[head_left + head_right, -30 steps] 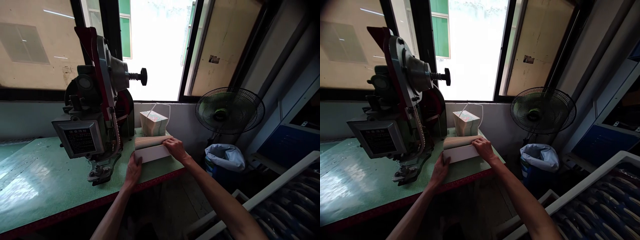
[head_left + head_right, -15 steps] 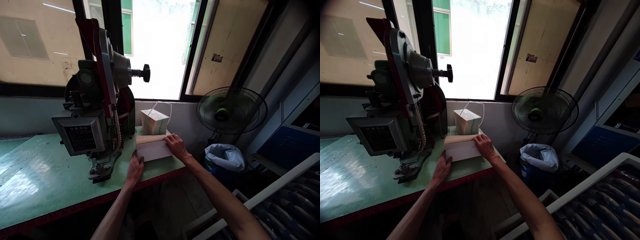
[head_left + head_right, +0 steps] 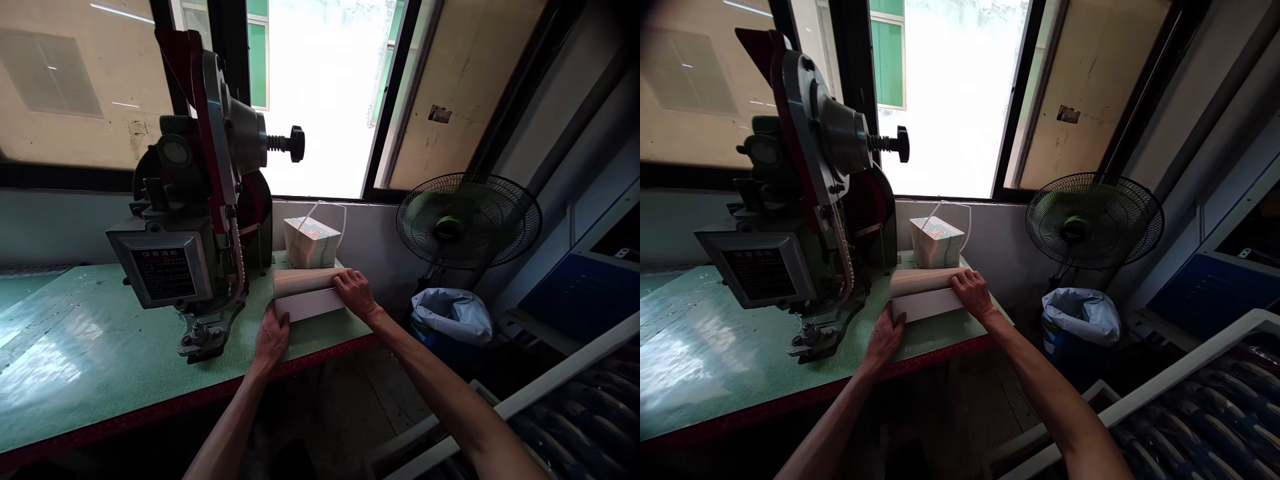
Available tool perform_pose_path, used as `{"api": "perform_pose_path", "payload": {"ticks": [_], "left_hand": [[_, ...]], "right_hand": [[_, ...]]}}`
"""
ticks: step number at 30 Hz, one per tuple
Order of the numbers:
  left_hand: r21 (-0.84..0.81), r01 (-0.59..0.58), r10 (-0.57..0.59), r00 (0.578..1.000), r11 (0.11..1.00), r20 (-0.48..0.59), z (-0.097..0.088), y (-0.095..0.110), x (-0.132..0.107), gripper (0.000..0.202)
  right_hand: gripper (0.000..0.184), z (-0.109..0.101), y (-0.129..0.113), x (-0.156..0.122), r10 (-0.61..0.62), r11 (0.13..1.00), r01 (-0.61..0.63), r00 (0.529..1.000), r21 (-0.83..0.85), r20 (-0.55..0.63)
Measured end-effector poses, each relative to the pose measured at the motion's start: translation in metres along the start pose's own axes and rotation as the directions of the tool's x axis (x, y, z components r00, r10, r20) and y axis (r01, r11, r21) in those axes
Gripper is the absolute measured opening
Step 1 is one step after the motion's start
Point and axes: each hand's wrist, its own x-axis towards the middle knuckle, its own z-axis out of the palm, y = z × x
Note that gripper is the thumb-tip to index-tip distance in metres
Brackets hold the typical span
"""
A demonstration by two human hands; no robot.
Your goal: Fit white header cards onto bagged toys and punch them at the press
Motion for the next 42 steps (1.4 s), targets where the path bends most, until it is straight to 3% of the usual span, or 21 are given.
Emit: {"api": "perform_pose_path", "payload": {"ticks": [5,9,11,14,17,25,30,38,42], "left_hand": [[-0.02,-0.088,0.084,0.984,0.996,-0.16,0.002,-0.008,-0.001,0.05],[-0.066,-0.093,0.073,0.964,0.993,-0.255,-0.004,-0.006,-0.006,0.053],[-0.18,-0.043,0.004,0.977,0.983,-0.215,-0.009,-0.002,-0.011,0.056],[-0.41,0.074,-0.108,0.992,0.909,-0.06,-0.018,0.006,-0.021,0.06],[-0.54,0.128,-0.123,0.991,0.832,0.045,-0.027,0.015,-0.034,0.062],[-0.486,0.107,-0.087,0.994,0.867,0.064,-0.043,0.026,-0.073,0.057],[-0.51,0.164,-0.127,0.986,0.845,0.108,-0.05,0.02,-0.091,0.064],[-0.499,0.23,-0.142,0.968,0.836,0.208,-0.062,0.007,-0.104,0.071],[-0.49,0.249,-0.13,0.955,0.836,0.265,-0.066,0.005,-0.104,0.075]], "right_hand": [[0.017,-0.017,0.001,-0.003,0.019,0.992,-0.025,0.999,0.123,0.051],[0.017,-0.036,0.003,-0.006,0.072,0.963,-0.121,0.976,0.239,0.205],[0.017,-0.044,0.001,-0.01,0.094,0.953,-0.167,0.957,0.255,0.275],[0.022,-0.054,-0.008,-0.02,0.069,0.948,-0.163,0.943,0.272,0.325],[0.02,-0.062,-0.021,-0.032,0.026,0.943,-0.154,0.918,0.296,0.396],[0.012,-0.07,-0.048,-0.055,0.019,0.896,-0.258,0.835,0.361,0.55],[0.011,-0.076,-0.063,-0.066,0.0,0.937,-0.16,0.89,0.312,0.456],[0.01,-0.084,-0.069,-0.074,-0.135,0.92,-0.085,0.849,0.383,0.511],[0.009,-0.083,-0.071,-0.074,-0.151,0.918,-0.067,0.852,0.39,0.502]]}}
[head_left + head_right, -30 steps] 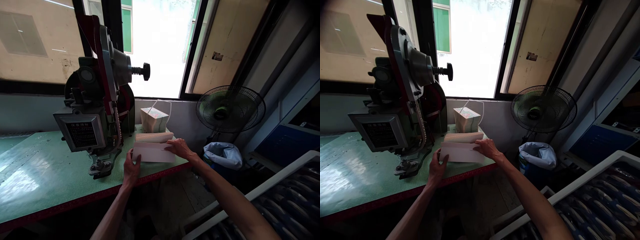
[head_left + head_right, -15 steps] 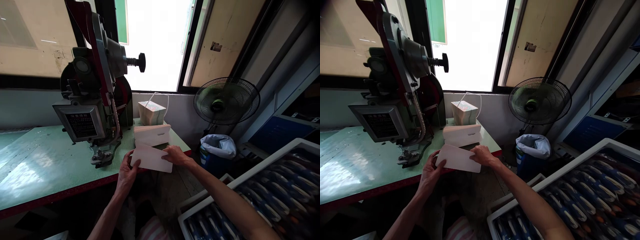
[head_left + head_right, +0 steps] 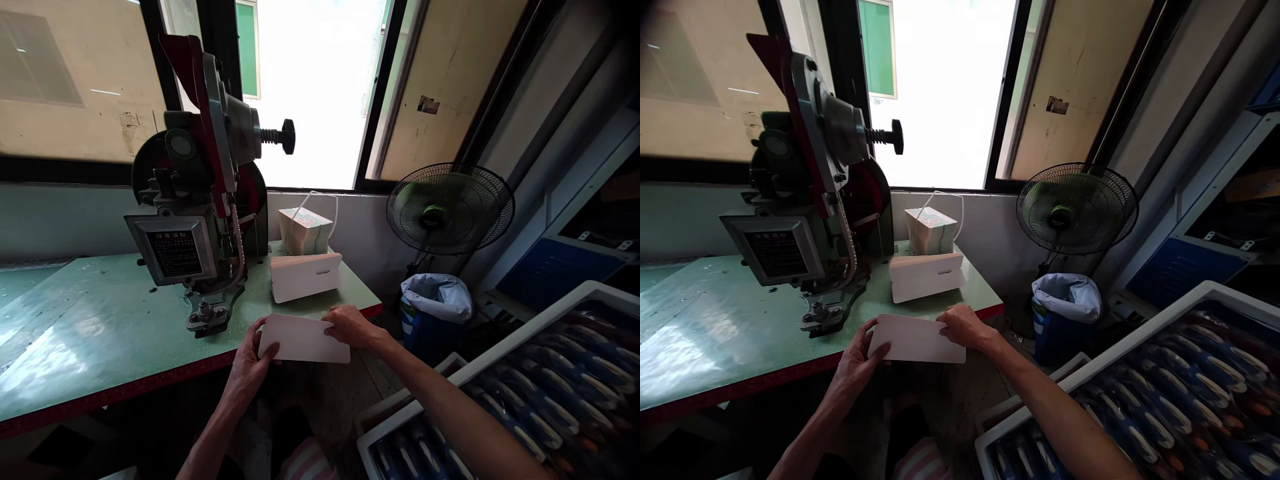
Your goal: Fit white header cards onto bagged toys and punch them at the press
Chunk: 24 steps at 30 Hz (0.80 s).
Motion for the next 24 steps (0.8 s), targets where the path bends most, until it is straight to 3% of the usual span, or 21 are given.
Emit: {"api": "perform_pose_path", "payload": {"ticks": [9,20,24], "left_hand": [[0.014,-0.006,0.006,0.999,1.0,0.038,-0.006,-0.002,0.003,0.075],[-0.007,0.01,-0.01,0.998,1.0,0.058,-0.008,0.0,-0.001,0.069],[-0.025,0.051,-0.049,0.995,0.998,0.081,-0.01,0.004,-0.004,0.068]], "right_hand": [[0.009,0.0,-0.001,0.002,-0.038,0.999,0.038,0.998,-0.006,0.043],[0.015,0.007,-0.014,0.007,-0.046,0.983,0.029,0.995,-0.182,-0.088],[0.02,0.015,-0.018,0.008,-0.05,0.983,0.037,0.997,-0.179,-0.064]]}}
